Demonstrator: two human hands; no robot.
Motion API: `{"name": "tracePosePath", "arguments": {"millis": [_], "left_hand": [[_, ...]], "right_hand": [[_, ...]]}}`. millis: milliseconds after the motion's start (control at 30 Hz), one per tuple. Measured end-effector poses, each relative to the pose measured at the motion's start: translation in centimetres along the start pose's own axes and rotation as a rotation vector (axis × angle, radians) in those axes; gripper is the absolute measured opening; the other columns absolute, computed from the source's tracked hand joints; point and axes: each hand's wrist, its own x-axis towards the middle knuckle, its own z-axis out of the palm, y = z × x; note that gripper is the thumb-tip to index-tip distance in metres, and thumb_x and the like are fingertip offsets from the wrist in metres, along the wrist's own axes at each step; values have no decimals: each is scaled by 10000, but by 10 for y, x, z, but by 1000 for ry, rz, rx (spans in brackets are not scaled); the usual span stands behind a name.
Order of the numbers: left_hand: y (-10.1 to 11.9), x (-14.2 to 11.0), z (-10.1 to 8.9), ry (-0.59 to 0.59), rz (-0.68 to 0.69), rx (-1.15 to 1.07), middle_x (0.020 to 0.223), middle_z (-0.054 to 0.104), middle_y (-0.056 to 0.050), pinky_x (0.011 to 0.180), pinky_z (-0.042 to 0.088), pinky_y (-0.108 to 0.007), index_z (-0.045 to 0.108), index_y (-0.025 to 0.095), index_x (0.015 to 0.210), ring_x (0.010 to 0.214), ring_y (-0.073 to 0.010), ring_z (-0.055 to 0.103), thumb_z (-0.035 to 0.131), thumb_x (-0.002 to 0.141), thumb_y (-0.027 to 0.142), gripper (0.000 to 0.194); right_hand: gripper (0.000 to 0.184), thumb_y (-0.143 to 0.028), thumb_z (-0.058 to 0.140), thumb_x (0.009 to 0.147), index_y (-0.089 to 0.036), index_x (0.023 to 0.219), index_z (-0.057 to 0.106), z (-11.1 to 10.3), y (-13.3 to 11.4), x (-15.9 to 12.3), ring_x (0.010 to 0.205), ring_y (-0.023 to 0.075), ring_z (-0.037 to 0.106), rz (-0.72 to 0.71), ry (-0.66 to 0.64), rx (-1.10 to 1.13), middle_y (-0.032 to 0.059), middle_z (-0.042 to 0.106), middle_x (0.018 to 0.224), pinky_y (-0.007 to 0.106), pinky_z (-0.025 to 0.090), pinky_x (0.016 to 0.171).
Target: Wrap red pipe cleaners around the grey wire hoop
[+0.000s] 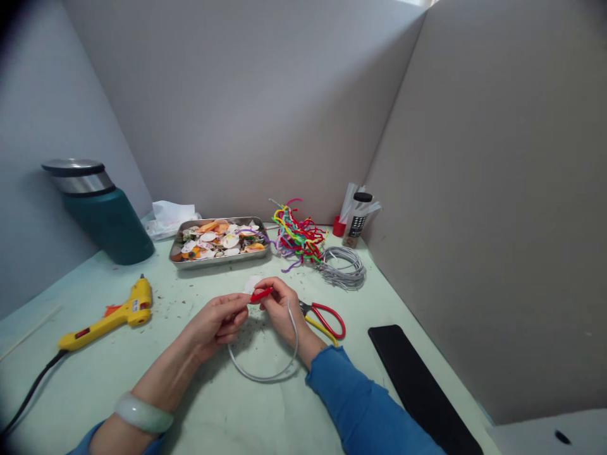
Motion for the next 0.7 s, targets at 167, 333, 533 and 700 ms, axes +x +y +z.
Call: {"name": "tracePosePath", "arguments": {"millis": [167,333,533,700], "left_hand": [[1,0,-2,28,37,-45,521,450,77,320,85,-153,543,141,776,323,12,167,672,715,332,238],[2,2,-2,80,78,-68,537,476,77,317,118,-140,546,143,798,321,17,184,705,680,316,263],[0,3,1,107,119,-40,579,515,61,326,142,-135,551,149,821,340,12,222,703,679,317,267],[-2,4,5,192,212,89,616,558,41,327,190,-147,565,148,805,343,2,262,688,676,356,274]], "right_hand": [[172,-311,541,820,-193,945,547,-2,3,0,566,103,491,8,13,-5,-12,557,699,220,406,533],[156,-235,555,794,-199,945,544,-3,-4,-6,670,125,519,-51,-128,-10,-2,556,765,241,427,621],[96,-268,572,812,-193,871,562,-1,-7,-7,670,123,507,-90,-93,-24,-4,543,758,237,412,624],[104,-292,573,814,-190,809,554,1,-2,-6,599,113,481,-65,-17,-75,-20,529,685,230,390,569]]}}
